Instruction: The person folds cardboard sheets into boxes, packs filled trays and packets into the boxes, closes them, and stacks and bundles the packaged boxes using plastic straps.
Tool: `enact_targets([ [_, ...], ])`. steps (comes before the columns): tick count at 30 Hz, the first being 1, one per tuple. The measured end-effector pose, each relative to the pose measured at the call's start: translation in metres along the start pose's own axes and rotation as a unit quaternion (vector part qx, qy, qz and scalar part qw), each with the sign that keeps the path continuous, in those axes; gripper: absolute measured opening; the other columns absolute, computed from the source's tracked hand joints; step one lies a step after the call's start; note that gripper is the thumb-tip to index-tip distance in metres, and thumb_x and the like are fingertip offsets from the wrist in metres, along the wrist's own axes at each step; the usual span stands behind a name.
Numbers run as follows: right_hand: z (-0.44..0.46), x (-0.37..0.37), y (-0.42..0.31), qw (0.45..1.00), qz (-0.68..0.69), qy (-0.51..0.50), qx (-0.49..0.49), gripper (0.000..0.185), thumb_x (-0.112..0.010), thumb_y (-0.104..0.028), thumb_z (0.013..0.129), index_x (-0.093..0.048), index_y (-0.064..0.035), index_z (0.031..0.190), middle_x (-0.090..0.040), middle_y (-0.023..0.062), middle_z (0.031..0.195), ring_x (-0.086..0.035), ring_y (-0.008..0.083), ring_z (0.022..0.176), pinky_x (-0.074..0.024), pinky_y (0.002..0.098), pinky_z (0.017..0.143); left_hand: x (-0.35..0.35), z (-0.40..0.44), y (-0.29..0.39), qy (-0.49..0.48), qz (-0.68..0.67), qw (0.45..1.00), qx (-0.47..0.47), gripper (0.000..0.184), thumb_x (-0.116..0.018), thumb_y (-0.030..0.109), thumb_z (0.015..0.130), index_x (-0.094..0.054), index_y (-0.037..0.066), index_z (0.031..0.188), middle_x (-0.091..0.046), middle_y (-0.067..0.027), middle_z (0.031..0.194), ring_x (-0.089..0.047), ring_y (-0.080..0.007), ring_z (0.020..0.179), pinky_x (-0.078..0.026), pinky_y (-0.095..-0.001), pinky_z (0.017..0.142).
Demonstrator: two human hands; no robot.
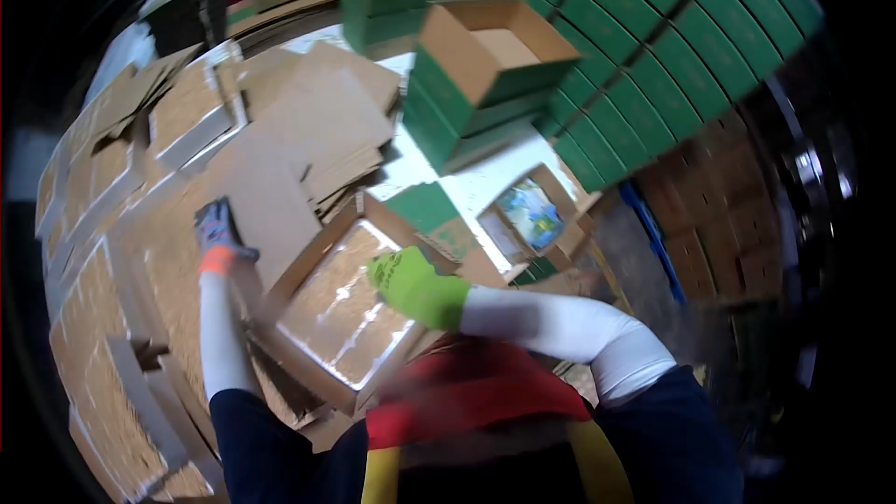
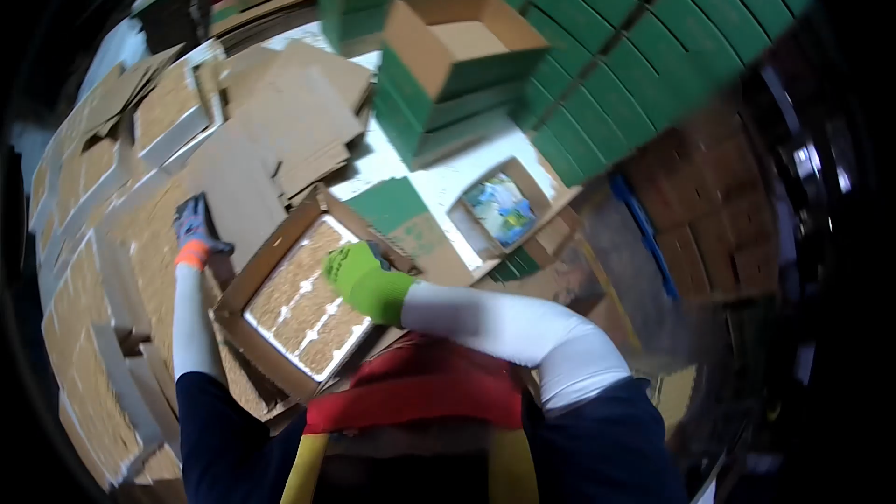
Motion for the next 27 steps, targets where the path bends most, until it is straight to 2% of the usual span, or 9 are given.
enact_targets([
  [3,-0.06,0.069,0.069,0.971,0.196,0.118,-0.076,0.032,-0.058,-0.037,0.085,-0.058,-0.0083,0.1,-0.063,0.0089,0.081,-0.062,0.0256,0.072,-0.0473,0.0421,0.064,0.024,0.001,0.013,-0.004,-0.015,1.0,-0.023,0.12,-0.085,0.045,0.034,-0.037,0.004,0.136,-0.044,-0.0185,0.133,-0.039,-0.0352,0.124,-0.031,-0.043,0.108],
  [6,-0.173,0.029,0.225,0.869,0.14,0.264,-0.394,0.055,-0.076,-0.042,0.068,-0.063,-0.0062,0.108,-0.068,0.0137,0.094,-0.066,0.0288,0.087,-0.0523,0.0392,0.075,0.01,0.001,0.002,0.047,-0.022,0.998,-0.041,0.115,-0.088,0.04,0.033,-0.041,0.004,0.132,-0.045,-0.0184,0.128,-0.043,-0.0361,0.12,-0.037,-0.0411,0.103],
  [8,-0.216,-0.032,0.301,0.821,0.174,0.166,-0.518,0.049,-0.075,-0.041,0.069,-0.065,-0.0102,0.106,-0.068,0.0105,0.092,-0.065,0.0307,0.08,-0.051,0.0418,0.073,0.014,-0.001,0.006,0.085,0.003,0.995,-0.051,0.114,-0.092,0.035,0.031,-0.043,0.004,0.129,-0.046,-0.0185,0.126,-0.045,-0.037,0.117,-0.041,-0.0403,0.099],
  [10,-0.21,-0.061,0.321,0.807,0.282,0.146,-0.498,0.047,-0.074,-0.041,0.07,-0.064,-0.0124,0.107,-0.067,0.0099,0.099,-0.064,0.0315,0.087,-0.0502,0.0402,0.078,0.02,-0.002,0.011,0.068,-0.011,0.997,-0.039,0.103,-0.092,0.036,0.034,-0.047,0.003,0.121,-0.049,-0.0176,0.119,-0.049,-0.0365,0.109,-0.043,-0.0412,0.094],
  [13,-0.195,-0.129,0.328,0.819,0.101,0.02,-0.564,0.052,-0.07,-0.045,0.074,-0.062,-0.0111,0.112,-0.06,0.0136,0.114,-0.056,0.0303,0.109,-0.0442,0.0398,0.092,0.04,-0.004,0.018,0.088,0.064,0.993,-0.047,0.094,-0.092,0.035,0.034,-0.05,0.005,0.112,-0.052,-0.0157,0.11,-0.051,-0.0354,0.103,-0.046,-0.0414,0.087],
  [16,-0.198,-0.162,0.335,0.762,0.2,0.184,-0.588,0.056,-0.067,-0.045,0.077,-0.059,-0.0046,0.114,-0.059,0.0165,0.114,-0.056,0.032,0.109,-0.0447,0.0394,0.09,0.049,-0.005,-0.002,0.016,0.039,0.999,-0.001,0.074,-0.084,0.031,0.052,-0.052,0.007,0.114,-0.054,-0.0134,0.111,-0.05,-0.0328,0.109,-0.044,-0.0402,0.091],
  [19,-0.197,-0.125,0.324,0.768,0.29,0.19,-0.539,0.043,-0.065,-0.038,0.08,-0.063,-0.0062,0.107,-0.061,0.0164,0.11,-0.057,0.0325,0.104,-0.0446,0.0394,0.088,0.055,-0.013,-0.035,0.078,-0.036,0.994,-0.064,0.054,-0.08,0.023,0.06,-0.058,0.011,0.108,-0.058,-0.0135,0.102,-0.057,-0.033,0.097,-0.048,-0.0385,0.082],
  [22,-0.201,-0.056,0.31,0.829,0.069,0.264,-0.488,0.027,-0.061,-0.027,0.08,-0.066,-0.0077,0.099,-0.062,0.0138,0.098,-0.054,0.0326,0.098,-0.0437,0.0432,0.085,0.111,-0.048,-0.004,0.125,-0.059,0.985,-0.109,0.034,-0.07,0.012,0.071,-0.064,0.013,0.105,-0.06,-0.0118,0.096,-0.059,-0.0321,0.088,-0.05,-0.0381,0.074],
  [27,-0.108,0.126,0.152,0.83,0.358,0.425,-0.049,0.027,-0.069,-0.023,0.073,-0.069,-0.0117,0.098,-0.057,0.0142,0.113,-0.049,0.0351,0.109,-0.0392,0.0447,0.093,0.246,-0.181,0.151,0.34,-0.019,0.929,-0.148,0.04,-0.061,-0.001,0.073,-0.065,0.016,0.11,-0.058,-0.0093,0.088,-0.056,-0.0282,0.078,-0.047,-0.037,0.065],
])
Point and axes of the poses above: each hand's wrist, its own z-axis towards the middle knuckle, its own x-axis out of the back of the hand, y = z × x, the point moved 10 cm from there along z, towards the middle knuckle
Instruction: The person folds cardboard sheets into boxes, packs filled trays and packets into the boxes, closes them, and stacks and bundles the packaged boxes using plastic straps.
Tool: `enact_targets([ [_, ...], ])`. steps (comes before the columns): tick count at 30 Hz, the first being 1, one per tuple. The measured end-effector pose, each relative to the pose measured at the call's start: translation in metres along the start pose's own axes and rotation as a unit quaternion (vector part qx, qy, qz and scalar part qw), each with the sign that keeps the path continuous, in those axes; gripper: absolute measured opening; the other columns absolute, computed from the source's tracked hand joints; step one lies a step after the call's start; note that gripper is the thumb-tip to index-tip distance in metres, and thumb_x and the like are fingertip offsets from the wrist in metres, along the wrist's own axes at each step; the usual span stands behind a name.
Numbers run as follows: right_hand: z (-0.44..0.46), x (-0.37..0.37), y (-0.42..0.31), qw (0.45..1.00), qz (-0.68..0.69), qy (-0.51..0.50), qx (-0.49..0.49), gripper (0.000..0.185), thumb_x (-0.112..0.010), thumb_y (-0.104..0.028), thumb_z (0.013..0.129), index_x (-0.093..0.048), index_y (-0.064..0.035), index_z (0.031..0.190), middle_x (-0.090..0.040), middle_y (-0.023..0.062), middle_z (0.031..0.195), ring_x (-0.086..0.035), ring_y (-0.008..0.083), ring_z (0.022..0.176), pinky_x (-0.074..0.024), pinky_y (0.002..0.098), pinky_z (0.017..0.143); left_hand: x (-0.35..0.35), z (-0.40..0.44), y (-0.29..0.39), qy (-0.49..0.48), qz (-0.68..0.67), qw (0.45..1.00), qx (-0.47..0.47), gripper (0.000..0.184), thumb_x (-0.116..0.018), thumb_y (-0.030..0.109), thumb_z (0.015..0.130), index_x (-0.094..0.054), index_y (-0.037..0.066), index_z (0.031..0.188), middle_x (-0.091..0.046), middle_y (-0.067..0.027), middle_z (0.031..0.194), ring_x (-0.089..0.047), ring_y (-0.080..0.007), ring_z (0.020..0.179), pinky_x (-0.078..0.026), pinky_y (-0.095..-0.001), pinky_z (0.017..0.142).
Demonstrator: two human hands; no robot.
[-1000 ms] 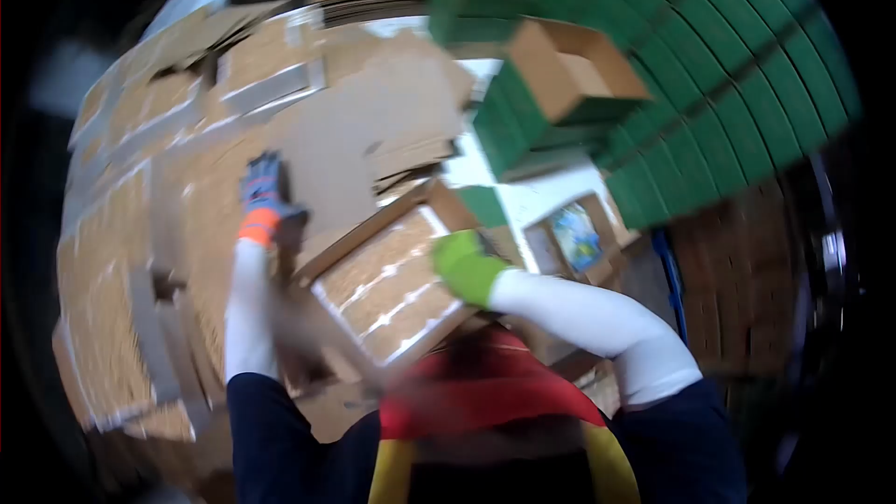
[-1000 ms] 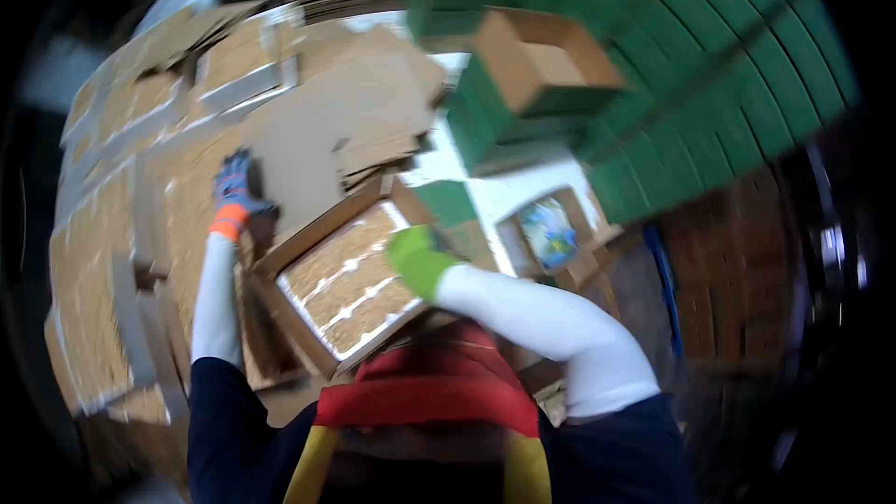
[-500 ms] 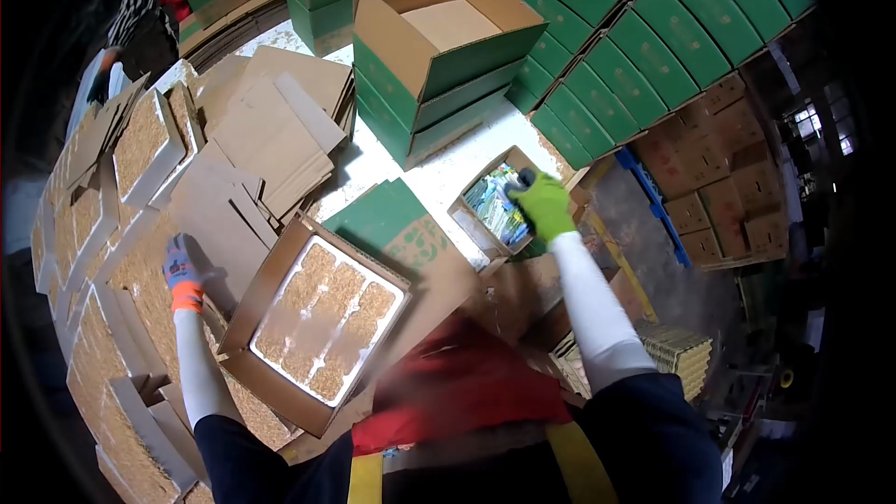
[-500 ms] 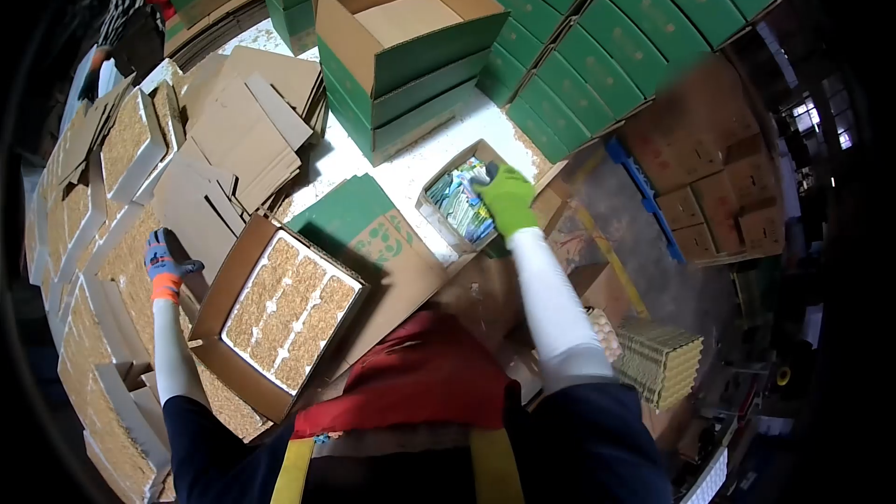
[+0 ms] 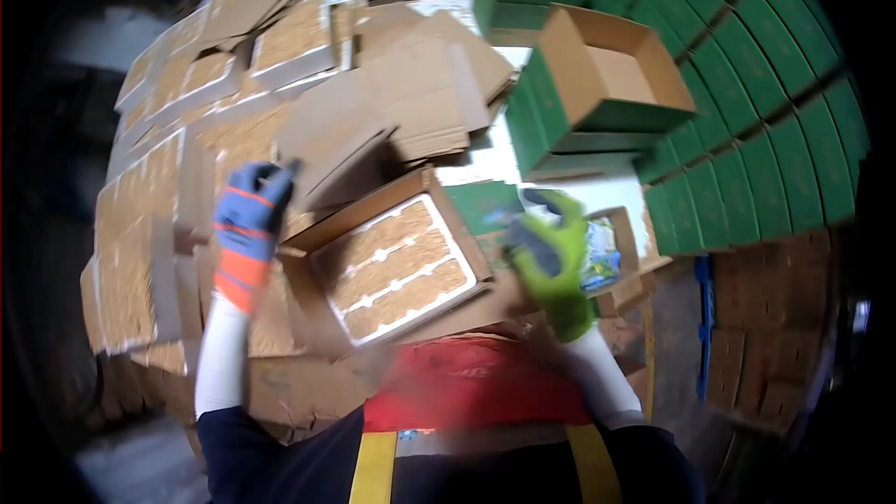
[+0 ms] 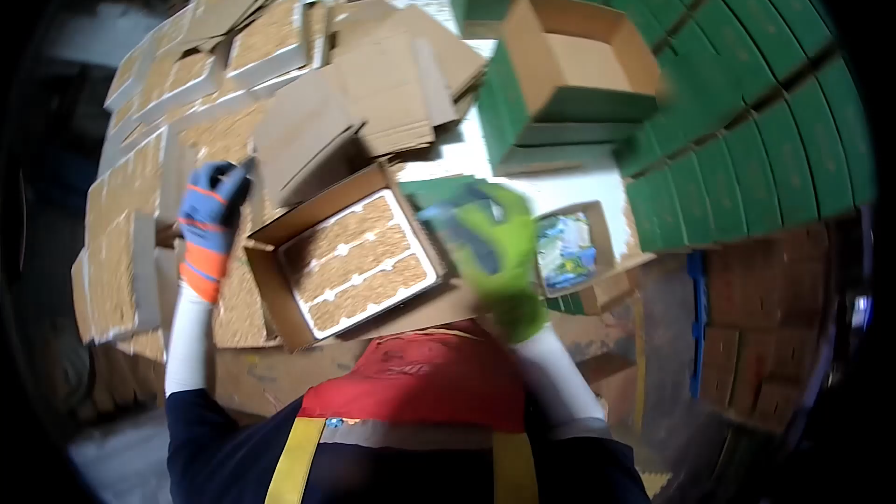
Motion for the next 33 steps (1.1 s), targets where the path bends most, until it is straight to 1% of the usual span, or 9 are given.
enact_targets([
  [3,-0.017,-0.113,-0.036,0.951,-0.105,-0.27,0.106,0.035,-0.075,-0.024,0.067,-0.068,-0.0117,0.1,-0.056,0.015,0.118,-0.043,0.0376,0.12,-0.0342,0.0473,0.1,-0.009,-0.045,0.083,-0.153,0.03,0.986,-0.06,0.046,-0.056,0.004,0.074,-0.059,0.016,0.118,-0.056,-0.0082,0.09,-0.057,-0.0281,0.081,-0.048,-0.0382,0.065],
  [11,-0.02,-0.067,0.084,0.972,0.173,-0.084,-0.137,0.025,-0.063,-0.001,0.081,-0.063,-0.0009,0.106,-0.059,0.0086,0.103,-0.058,0.019,0.097,-0.0466,0.0276,0.083,-0.155,-0.158,0.14,-0.447,-0.236,0.862,0.028,0.038,-0.056,0.036,0.087,-0.057,0.014,0.117,-0.057,-0.0147,0.109,-0.059,-0.0342,0.095,-0.05,-0.0411,0.079],
  [17,-0.022,-0.137,0.117,0.876,0.333,-0.288,-0.196,0.042,-0.065,-0.002,0.079,-0.057,-0.0015,0.121,-0.059,0.0079,0.112,-0.057,0.0152,0.099,-0.0459,0.0274,0.087,-0.008,-0.242,-0.017,0.031,-0.324,0.819,0.472,0.042,-0.062,0.009,0.082,-0.056,0.005,0.124,-0.06,-0.0103,0.119,-0.054,-0.023,0.113,-0.046,-0.0336,0.09],
  [19,-0.042,-0.178,0.112,0.872,0.339,-0.286,-0.207,0.068,-0.072,-0.01,0.076,-0.041,-0.0039,0.136,-0.047,0.0112,0.13,-0.05,0.0193,0.112,-0.0435,0.0305,0.094,-0.047,-0.252,-0.007,0.043,-0.326,0.82,0.469,0.053,-0.061,0.004,0.085,-0.043,0.005,0.135,-0.051,-0.0121,0.129,-0.049,-0.0208,0.118,-0.045,-0.0335,0.095],
  [20,-0.054,-0.193,0.13,0.895,0.272,-0.268,-0.23,0.062,-0.066,-0.01,0.081,-0.039,-0.0041,0.137,-0.05,0.0112,0.126,-0.051,0.02,0.114,-0.0411,0.0306,0.097,-0.094,-0.262,0.007,0.082,-0.514,0.693,0.498,0.073,-0.069,0.012,0.081,-0.03,0.005,0.143,-0.042,-0.0167,0.136,-0.046,-0.0238,0.12,-0.044,-0.0365,0.097],
  [23,-0.082,-0.212,0.153,0.89,0.216,-0.314,-0.252,0.063,-0.065,-0.014,0.085,-0.035,-0.0049,0.14,-0.048,0.0144,0.132,-0.049,0.0232,0.118,-0.0389,0.0321,0.101,-0.125,-0.252,0.015,-0.014,-0.224,0.845,0.486,0.096,-0.084,0.016,0.064,-0.03,0.002,0.142,-0.042,-0.0175,0.134,-0.048,-0.0264,0.118,-0.043,-0.0362,0.096],
  [25,-0.097,-0.204,0.164,0.885,0.183,-0.358,-0.236,0.066,-0.066,-0.016,0.085,-0.034,-0.0054,0.141,-0.048,0.0157,0.134,-0.049,0.0236,0.12,-0.0387,0.032,0.101,-0.118,-0.25,0.023,0.027,-0.322,0.783,0.531,0.089,-0.083,0.015,0.066,-0.035,0.001,0.14,-0.048,-0.0165,0.128,-0.051,-0.0261,0.113,-0.043,-0.0364,0.096],
  [28,-0.059,-0.185,0.089,0.67,0.509,-0.313,-0.44,0.071,-0.067,-0.025,0.085,-0.031,-0.0029,0.143,-0.045,0.0162,0.138,-0.045,0.0247,0.125,-0.0352,0.0333,0.105,-0.133,-0.267,0.017,0.077,-0.389,0.742,0.541,0.078,-0.079,0.016,0.07,-0.041,0.001,0.136,-0.053,-0.0151,0.122,-0.051,-0.0274,0.112,-0.041,-0.0373,0.098],
  [33,-0.054,-0.196,0.049,0.894,0.215,-0.362,-0.151,0.091,-0.076,-0.039,0.074,-0.027,-0.0063,0.144,-0.038,0.0146,0.141,-0.037,0.0262,0.131,-0.0282,0.0405,0.111,-0.14,-0.274,0.018,0.049,-0.365,0.748,0.552,0.081,-0.079,0.018,0.071,-0.038,0.001,0.139,-0.05,-0.0168,0.127,-0.046,-0.0266,0.119,-0.035,-0.0365,0.103],
])
Point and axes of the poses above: each hand's wrist, its own z-axis towards the middle knuckle, its own x-axis out of the back of the hand, y = z × x, the point moved 10 cm from there along z, towards the middle knuckle
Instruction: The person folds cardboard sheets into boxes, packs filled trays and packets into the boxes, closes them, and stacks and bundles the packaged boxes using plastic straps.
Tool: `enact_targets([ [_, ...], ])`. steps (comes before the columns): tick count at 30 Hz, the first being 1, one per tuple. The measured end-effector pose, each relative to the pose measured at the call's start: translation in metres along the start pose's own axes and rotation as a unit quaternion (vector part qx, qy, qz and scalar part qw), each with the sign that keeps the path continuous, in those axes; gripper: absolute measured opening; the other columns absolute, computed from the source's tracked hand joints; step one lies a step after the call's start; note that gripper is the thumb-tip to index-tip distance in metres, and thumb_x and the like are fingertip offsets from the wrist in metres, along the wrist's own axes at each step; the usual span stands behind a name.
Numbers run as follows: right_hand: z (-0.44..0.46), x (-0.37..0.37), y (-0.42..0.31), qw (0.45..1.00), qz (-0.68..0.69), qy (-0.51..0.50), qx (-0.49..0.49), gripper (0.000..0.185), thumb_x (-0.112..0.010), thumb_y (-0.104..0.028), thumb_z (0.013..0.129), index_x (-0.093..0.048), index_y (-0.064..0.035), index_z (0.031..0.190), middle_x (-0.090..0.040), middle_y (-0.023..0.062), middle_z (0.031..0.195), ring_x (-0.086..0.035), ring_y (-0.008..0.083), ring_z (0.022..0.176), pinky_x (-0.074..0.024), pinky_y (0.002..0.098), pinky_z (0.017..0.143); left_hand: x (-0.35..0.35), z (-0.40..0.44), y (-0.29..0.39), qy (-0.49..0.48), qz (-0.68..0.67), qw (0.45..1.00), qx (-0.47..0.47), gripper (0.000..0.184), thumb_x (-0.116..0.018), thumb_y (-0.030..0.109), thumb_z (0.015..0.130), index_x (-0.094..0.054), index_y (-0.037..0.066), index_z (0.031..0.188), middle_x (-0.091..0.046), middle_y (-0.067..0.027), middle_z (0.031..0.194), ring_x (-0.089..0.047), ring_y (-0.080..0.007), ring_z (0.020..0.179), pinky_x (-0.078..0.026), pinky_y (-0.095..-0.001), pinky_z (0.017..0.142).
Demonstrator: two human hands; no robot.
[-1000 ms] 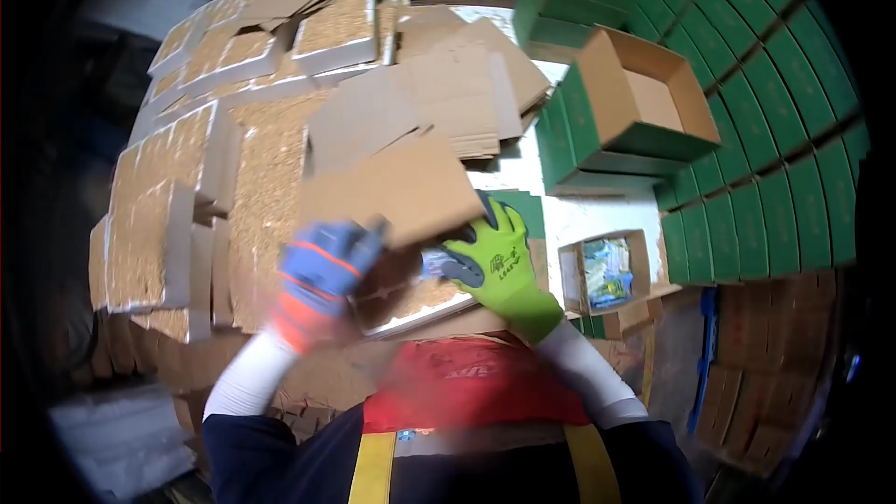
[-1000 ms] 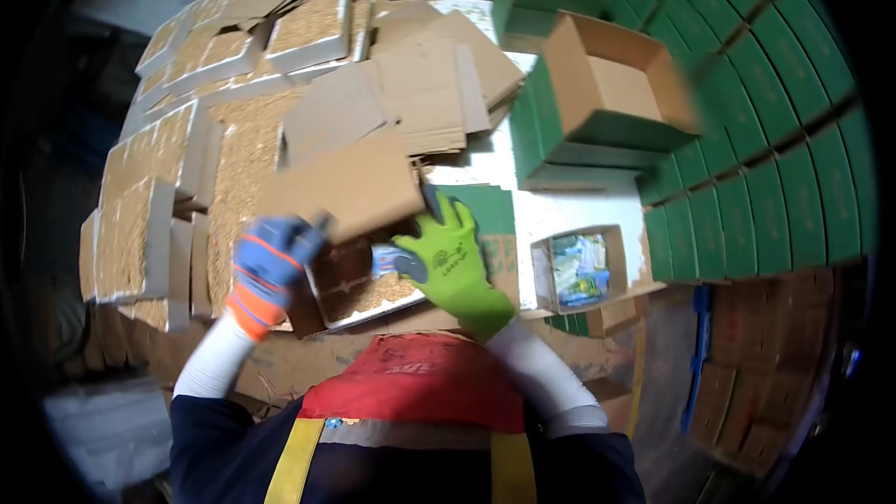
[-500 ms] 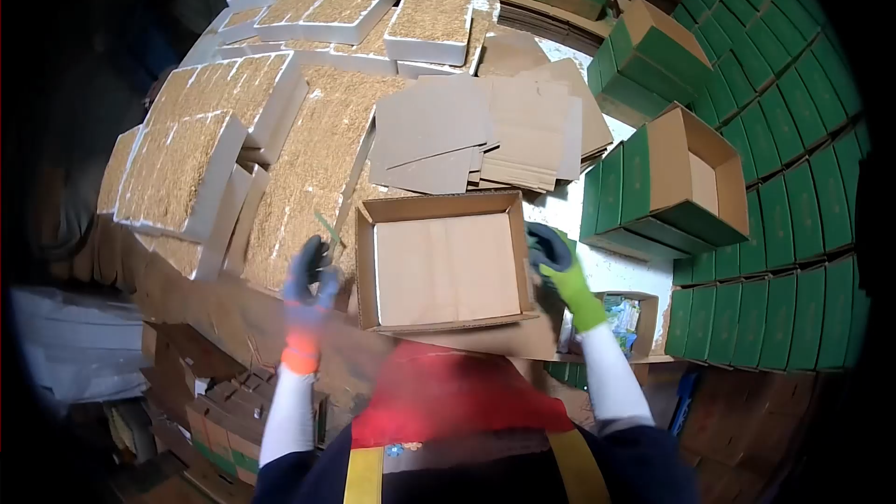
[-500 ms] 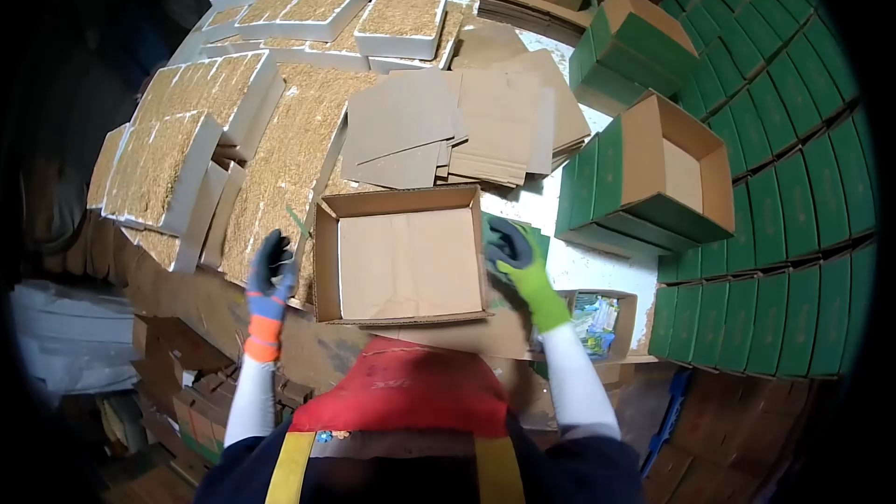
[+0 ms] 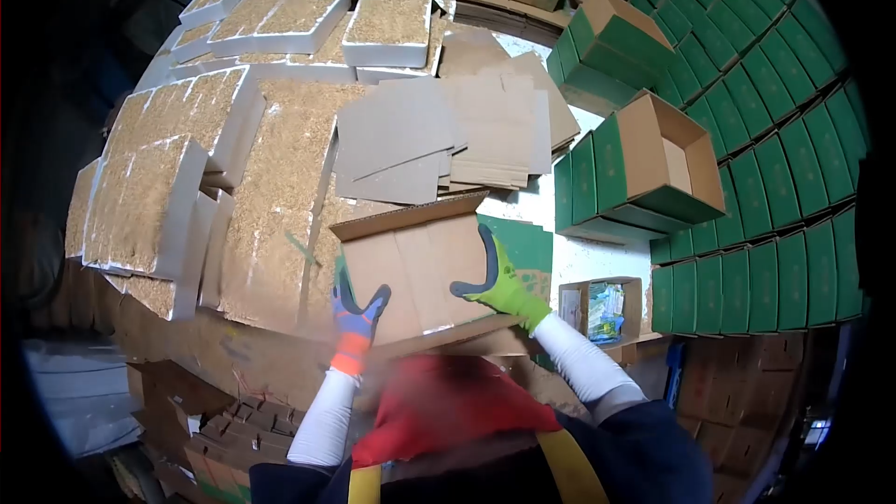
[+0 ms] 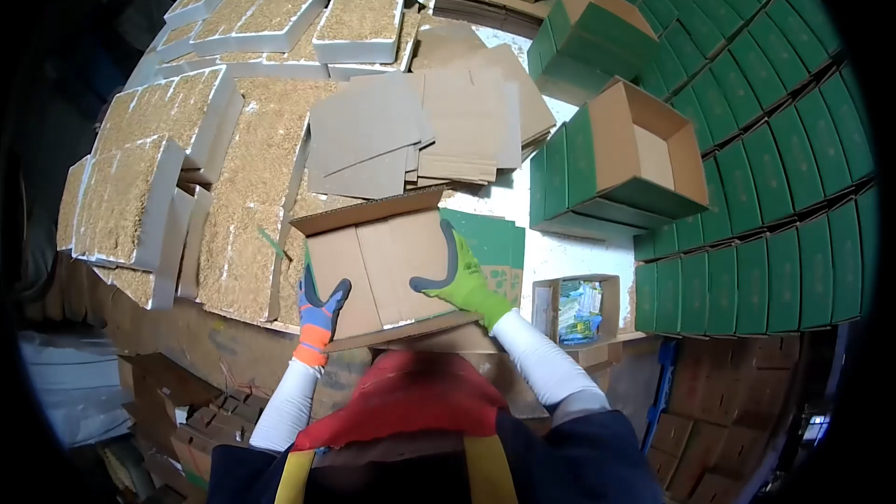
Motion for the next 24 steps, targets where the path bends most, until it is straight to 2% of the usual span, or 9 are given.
enact_targets([
  [2,0.002,0.0,0.003,0.986,-0.167,0.024,-0.011,0.109,-0.083,-0.042,0.065,-0.019,-0.0064,0.146,-0.034,0.0181,0.142,-0.035,0.0278,0.131,-0.0289,0.0403,0.109,0.005,-0.003,-0.004,0.012,-0.013,1.0,0.004,0.081,-0.078,0.02,0.073,-0.037,0.0,0.139,-0.049,-0.0178,0.13,-0.044,-0.027,0.122,-0.033,-0.0364,0.104],
  [4,0.012,0.003,0.085,0.965,0.194,0.106,-0.143,0.089,-0.075,-0.042,0.077,-0.029,-0.0046,0.143,-0.038,0.0187,0.138,-0.042,0.0283,0.124,-0.0372,0.0381,0.103,0.004,-0.002,-0.019,0.015,-0.03,0.995,0.091,0.081,-0.076,0.027,0.077,-0.035,-0.002,0.139,-0.044,-0.0191,0.136,-0.04,-0.0279,0.128,-0.031,-0.0357,0.106],
  [9,-0.018,0.011,0.004,0.957,0.195,0.123,-0.176,0.081,-0.075,-0.034,0.079,-0.033,-0.0098,0.144,-0.031,0.014,0.147,-0.029,0.025,0.135,-0.0261,0.0367,0.11,-0.002,-0.003,-0.067,-0.017,-0.298,0.94,0.164,0.06,-0.063,0.017,0.089,-0.035,0.002,0.14,-0.051,-0.0126,0.128,-0.058,-0.0259,0.105,-0.05,-0.039,0.092],
  [13,-0.003,0.07,-0.02,0.982,0.071,0.062,-0.163,0.078,-0.072,-0.035,0.081,-0.034,-0.0047,0.143,-0.04,0.0109,0.143,-0.038,0.0198,0.13,-0.03,0.0309,0.107,-0.041,0.016,0.045,-0.163,-0.386,0.892,0.167,0.054,-0.048,0.041,0.096,-0.042,0.004,0.136,-0.055,-0.0101,0.125,-0.055,-0.0224,0.11,-0.049,-0.0353,0.089],
  [16,-0.017,0.176,-0.062,0.916,0.364,0.133,0.103,0.065,-0.068,-0.023,0.086,-0.038,-0.0035,0.14,-0.05,0.0058,0.132,-0.049,0.0136,0.116,-0.0386,0.0283,0.099,-0.109,0.055,0.149,-0.243,-0.409,0.864,0.163,0.054,-0.043,0.044,0.097,-0.047,0.002,0.13,-0.057,-0.0134,0.121,-0.056,-0.0225,0.109,-0.05,-0.0368,0.087],
  [19,-0.134,0.357,-0.069,0.787,0.124,0.512,0.32,0.04,-0.054,-0.02,0.094,-0.047,-0.001,0.128,-0.053,0.0047,0.123,-0.051,0.0138,0.11,-0.0407,0.0271,0.094,-0.207,0.087,0.252,-0.308,-0.493,0.806,0.113,0.06,-0.057,0.045,0.09,-0.046,0.005,0.133,-0.054,-0.0141,0.13,-0.054,-0.0293,0.115,-0.046,-0.0436,0.098],
  [20,-0.169,0.399,-0.048,0.71,0.05,0.622,0.326,0.033,-0.049,-0.019,0.097,-0.05,-0.0001,0.124,-0.055,0.0043,0.121,-0.052,0.0138,0.107,-0.0414,0.0267,0.093,-0.237,0.091,0.28,-0.322,-0.498,0.798,0.106,0.062,-0.06,0.045,0.088,-0.046,0.004,0.133,-0.054,-0.0144,0.13,-0.055,-0.0298,0.115,-0.046,-0.0444,0.098],
  [21,-0.189,0.43,0.014,0.654,0.018,0.742,0.149,0.032,-0.051,-0.016,0.096,-0.052,0.0014,0.123,-0.061,0.012,0.11,-0.058,0.0223,0.1,-0.0453,0.0299,0.088,-0.271,0.083,0.302,-0.376,-0.514,0.756,0.151,0.059,-0.059,0.046,0.088,-0.049,0.005,0.13,-0.058,-0.0122,0.124,-0.058,-0.0268,0.11,-0.05,-0.0416,0.092],
  [24,-0.121,0.465,0.138,0.778,0.065,0.604,0.162,0.044,-0.045,-0.036,0.098,-0.056,0.0015,0.118,-0.061,0.0114,0.109,-0.056,0.0197,0.101,-0.0411,0.0341,0.092,-0.359,0.108,0.299,-0.403,-0.5,0.74,0.201,0.053,-0.054,0.042,0.091,-0.05,0.005,0.129,-0.058,-0.0118,0.124,-0.057,-0.0266,0.11,-0.048,-0.0415,0.093],
])
Point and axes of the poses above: each hand's wrist, its own z-axis towards the middle knuckle, its own x-axis out of the back of the hand, y = z × x, the point moved 10 cm from there along z, towards the middle knuckle
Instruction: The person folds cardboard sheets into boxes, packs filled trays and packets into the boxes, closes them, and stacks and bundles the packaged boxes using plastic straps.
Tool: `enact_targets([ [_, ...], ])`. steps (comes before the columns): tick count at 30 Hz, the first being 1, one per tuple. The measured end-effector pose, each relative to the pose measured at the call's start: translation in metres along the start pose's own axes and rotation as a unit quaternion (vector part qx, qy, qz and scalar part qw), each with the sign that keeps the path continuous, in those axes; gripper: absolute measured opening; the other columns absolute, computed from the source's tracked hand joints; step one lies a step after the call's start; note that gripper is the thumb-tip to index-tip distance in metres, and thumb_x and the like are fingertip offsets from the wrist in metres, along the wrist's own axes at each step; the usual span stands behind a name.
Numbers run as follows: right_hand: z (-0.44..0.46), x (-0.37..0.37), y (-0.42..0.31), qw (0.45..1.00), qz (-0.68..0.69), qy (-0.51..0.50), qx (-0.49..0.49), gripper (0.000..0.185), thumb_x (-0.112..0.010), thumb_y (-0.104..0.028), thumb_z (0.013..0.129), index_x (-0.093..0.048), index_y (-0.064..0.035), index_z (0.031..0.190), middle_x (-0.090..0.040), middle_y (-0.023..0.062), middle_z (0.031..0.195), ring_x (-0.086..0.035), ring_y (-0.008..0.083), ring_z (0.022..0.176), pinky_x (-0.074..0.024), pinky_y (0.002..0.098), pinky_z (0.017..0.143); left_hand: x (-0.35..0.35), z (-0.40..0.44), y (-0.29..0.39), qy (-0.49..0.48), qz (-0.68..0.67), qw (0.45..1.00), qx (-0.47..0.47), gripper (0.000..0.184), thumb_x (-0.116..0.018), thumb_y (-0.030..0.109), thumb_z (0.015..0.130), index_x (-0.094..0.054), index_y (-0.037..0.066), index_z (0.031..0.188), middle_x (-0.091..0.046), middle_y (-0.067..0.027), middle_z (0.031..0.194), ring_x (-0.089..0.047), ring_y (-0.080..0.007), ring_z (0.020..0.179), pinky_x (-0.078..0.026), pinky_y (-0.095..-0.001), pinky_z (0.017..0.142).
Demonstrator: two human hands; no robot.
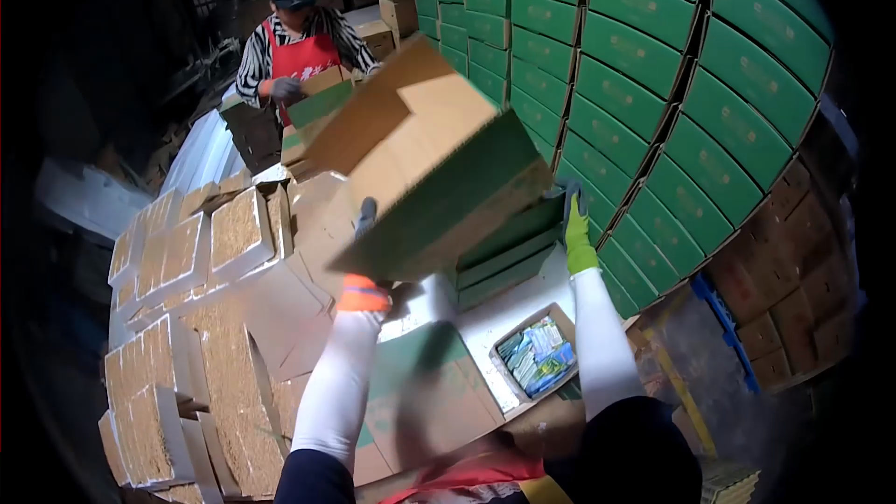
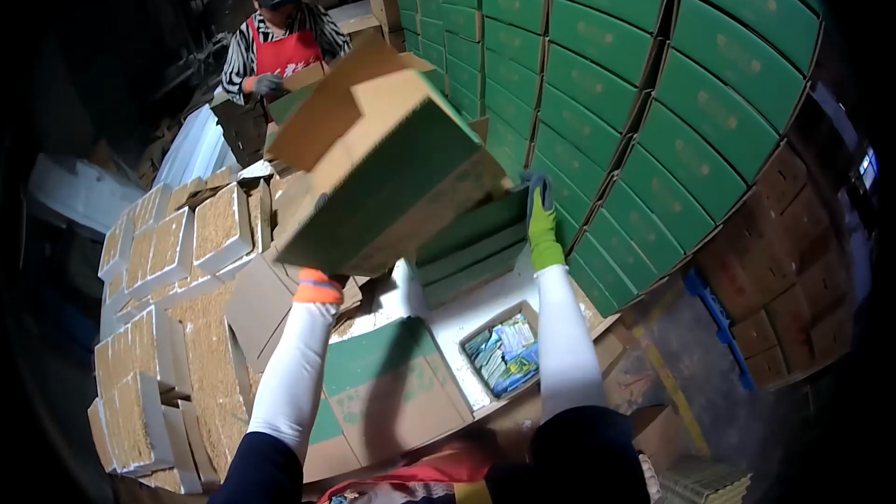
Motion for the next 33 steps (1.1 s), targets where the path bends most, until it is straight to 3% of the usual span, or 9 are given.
enact_targets([
  [5,-0.013,0.018,0.001,0.993,-0.009,0.062,-0.097,0.04,-0.048,-0.028,0.097,-0.053,0.0018,0.124,-0.06,0.0109,0.118,-0.055,0.0227,0.11,-0.0419,0.0361,0.094,0.02,0.063,0.0,-0.019,-0.038,0.999,-0.003,0.047,-0.047,0.038,0.096,-0.048,0.006,0.131,-0.054,-0.0108,0.13,-0.054,-0.0255,0.115,-0.043,-0.0408,0.099],
  [9,-0.031,0.02,0.01,0.999,-0.015,0.041,0.01,0.033,-0.056,-0.011,0.09,-0.055,0.0045,0.12,-0.06,0.012,0.115,-0.058,0.0216,0.105,-0.0459,0.0324,0.089,0.016,0.087,-0.004,-0.095,-0.145,0.985,0.001,0.044,-0.041,0.034,0.099,-0.047,0.007,0.132,-0.05,-0.01,0.135,-0.051,-0.0246,0.119,-0.038,-0.0402,0.104],
  [12,-0.042,0.013,0.0,0.993,-0.11,0.035,0.033,0.031,-0.051,-0.013,0.094,-0.056,0.0053,0.119,-0.06,0.0105,0.116,-0.057,0.0211,0.106,-0.0437,0.0307,0.095,0.017,0.122,-0.039,0.119,0.281,0.948,0.094,0.059,-0.047,0.048,0.095,-0.049,0.0,0.129,-0.059,-0.012,0.121,-0.054,-0.0226,0.11,-0.043,-0.0372,0.093],
  [14,-0.063,0.033,0.065,0.977,0.154,0.135,-0.059,0.034,-0.055,-0.008,0.091,-0.052,0.0044,0.123,-0.058,0.0104,0.117,-0.055,0.0202,0.107,-0.0419,0.0277,0.096,-0.014,0.105,-0.031,0.091,0.424,0.901,-0.001,0.068,-0.049,0.055,0.091,-0.049,-0.003,0.127,-0.061,-0.0128,0.116,-0.056,-0.0222,0.104,-0.045,-0.0378,0.087],
  [19,-0.063,0.009,0.007,0.971,0.15,0.177,-0.064,0.041,-0.053,-0.013,0.094,-0.046,0.0027,0.131,-0.052,0.0116,0.126,-0.05,0.0208,0.116,-0.0388,0.0297,0.101,-0.04,0.074,-0.015,0.075,0.647,0.758,-0.021,0.104,-0.05,0.077,0.074,-0.032,0.001,0.143,-0.027,-0.0171,0.151,-0.024,-0.0344,0.139,-0.022,-0.041,0.111],
  [20,-0.062,0.007,0.008,0.973,0.133,0.176,-0.066,0.041,-0.052,-0.013,0.094,-0.046,0.0025,0.131,-0.052,0.0118,0.127,-0.05,0.0209,0.116,-0.039,0.0301,0.1,-0.007,0.114,-0.034,0.06,0.554,0.83,-0.021,0.105,-0.05,0.076,0.075,-0.028,0.0,0.144,-0.024,-0.0181,0.151,-0.02,-0.0334,0.141,-0.019,-0.0384,0.113],
  [25,-0.052,0.01,0.015,0.981,0.065,0.162,-0.085,0.041,-0.049,-0.017,0.096,-0.045,0.0014,0.133,-0.051,0.0129,0.129,-0.05,0.0218,0.117,-0.0395,0.032,0.1,-0.024,0.094,-0.051,0.115,0.457,0.879,-0.066,0.097,-0.044,0.072,0.082,-0.025,0.0,0.145,-0.032,-0.0177,0.148,-0.027,-0.0319,0.138,-0.023,-0.0361,0.111],
  [28,-0.048,0.023,0.004,0.971,-0.026,0.134,-0.197,0.041,-0.047,-0.019,0.097,-0.044,0.0008,0.133,-0.05,0.0135,0.131,-0.05,0.0223,0.117,-0.0399,0.0331,0.099,-0.034,0.001,-0.045,0.062,0.341,0.935,0.078,0.082,-0.036,0.068,0.088,-0.029,0.01,0.146,-0.041,-0.009,0.144,-0.041,-0.0261,0.129,-0.036,-0.0364,0.101],
  [33,-0.195,-0.046,-0.125,0.991,-0.055,-0.109,-0.051,0.041,-0.048,-0.018,0.097,-0.044,0.0007,0.133,-0.053,0.0115,0.126,-0.051,0.021,0.115,-0.0401,0.0311,0.098,0.202,-0.172,0.025,0.247,0.466,0.834,-0.163,0.046,-0.069,0.029,0.083,-0.06,0.005,0.121,-0.062,-0.0106,0.119,-0.06,-0.0218,0.107,-0.046,-0.0325,0.092],
])
Point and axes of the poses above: each hand's wrist, its own z-axis towards the middle knuckle, its own x-axis out of the back of the hand, y = z × x, the point moved 10 cm from there along z, towards the middle knuckle
